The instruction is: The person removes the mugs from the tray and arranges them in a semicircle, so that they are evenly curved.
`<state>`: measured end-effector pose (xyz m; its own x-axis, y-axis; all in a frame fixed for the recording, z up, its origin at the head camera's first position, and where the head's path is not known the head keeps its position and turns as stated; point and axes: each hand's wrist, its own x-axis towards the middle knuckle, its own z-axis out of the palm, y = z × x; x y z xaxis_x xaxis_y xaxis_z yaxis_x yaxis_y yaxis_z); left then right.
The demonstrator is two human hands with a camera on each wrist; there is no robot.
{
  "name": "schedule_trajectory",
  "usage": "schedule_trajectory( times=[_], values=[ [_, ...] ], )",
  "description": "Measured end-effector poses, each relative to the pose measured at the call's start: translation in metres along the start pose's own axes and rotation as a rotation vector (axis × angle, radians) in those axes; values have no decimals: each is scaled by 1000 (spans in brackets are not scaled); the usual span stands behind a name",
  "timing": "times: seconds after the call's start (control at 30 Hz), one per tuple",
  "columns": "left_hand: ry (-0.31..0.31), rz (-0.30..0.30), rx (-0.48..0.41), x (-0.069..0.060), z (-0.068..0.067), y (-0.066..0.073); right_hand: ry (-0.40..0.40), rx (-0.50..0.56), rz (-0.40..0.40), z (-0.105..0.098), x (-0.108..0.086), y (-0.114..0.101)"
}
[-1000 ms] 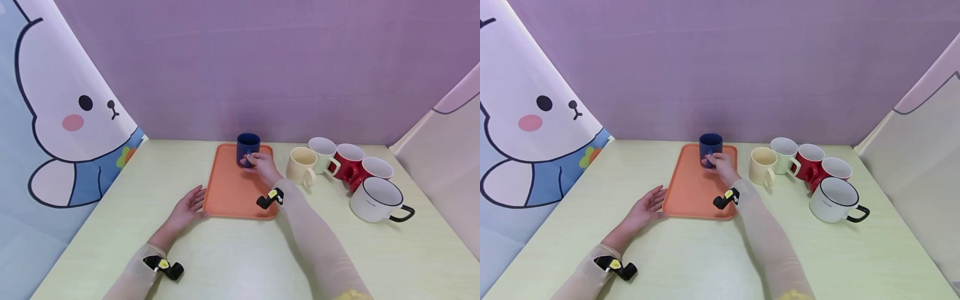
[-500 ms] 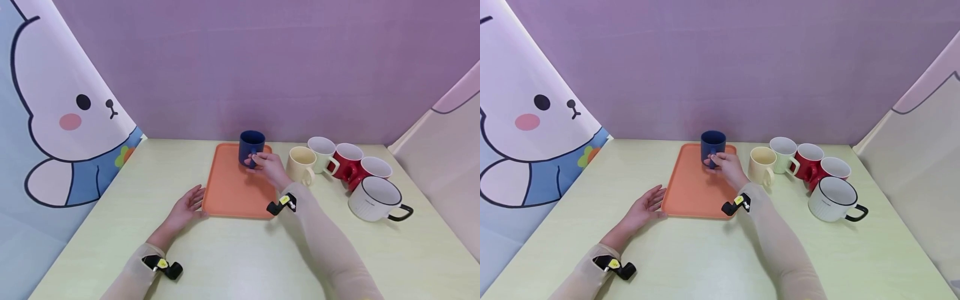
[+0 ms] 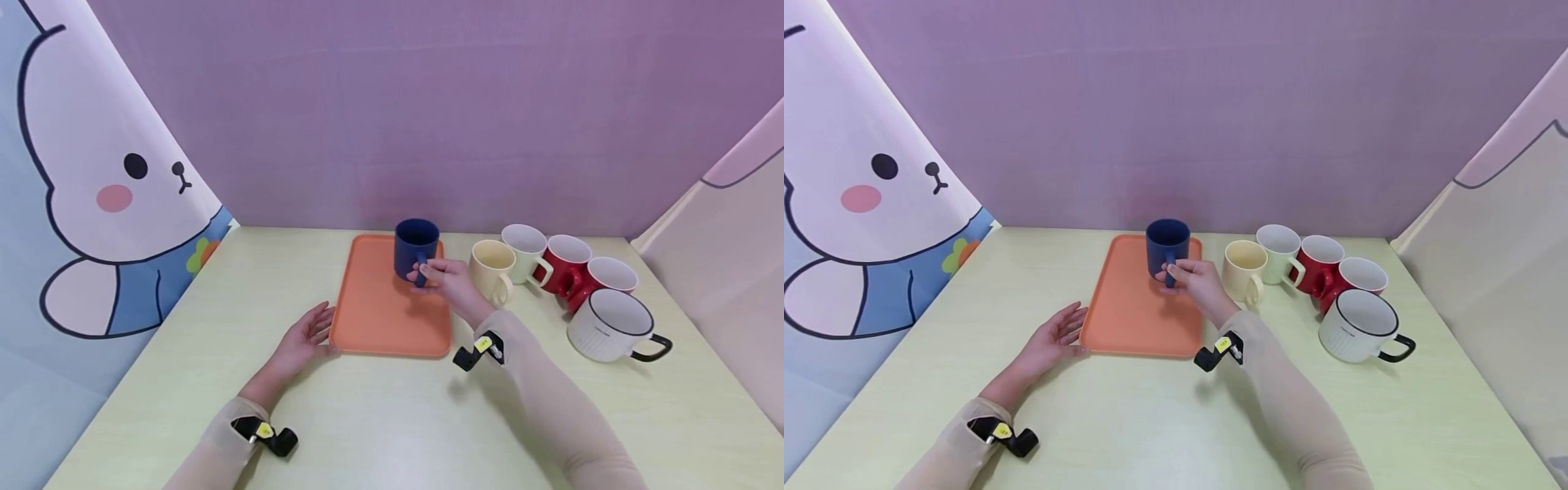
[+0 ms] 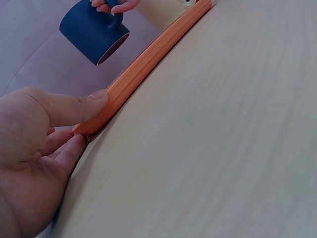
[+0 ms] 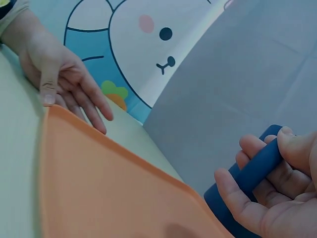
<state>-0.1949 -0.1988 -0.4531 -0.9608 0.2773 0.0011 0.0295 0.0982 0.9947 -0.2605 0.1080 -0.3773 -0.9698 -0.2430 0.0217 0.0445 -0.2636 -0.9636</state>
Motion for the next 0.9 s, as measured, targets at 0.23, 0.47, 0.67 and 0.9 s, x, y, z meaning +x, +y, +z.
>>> schedule_trajectory(
  times=[0.23, 0.47, 0.67, 0.9],
  values=[
    [-8, 7, -15, -1, 0, 1, -74, -64, -29, -7, -17, 1],
    [-5, 7, -20, -1, -1, -1, -117, -114, -18, -17, -36, 3],
    [-9, 5, -27, 0, -1, -1, -128, -170, -1, -27, -53, 5],
    [-16, 7, -26, 0, -1, -2, -166, -205, -1, -41, -76, 2]
  ],
)
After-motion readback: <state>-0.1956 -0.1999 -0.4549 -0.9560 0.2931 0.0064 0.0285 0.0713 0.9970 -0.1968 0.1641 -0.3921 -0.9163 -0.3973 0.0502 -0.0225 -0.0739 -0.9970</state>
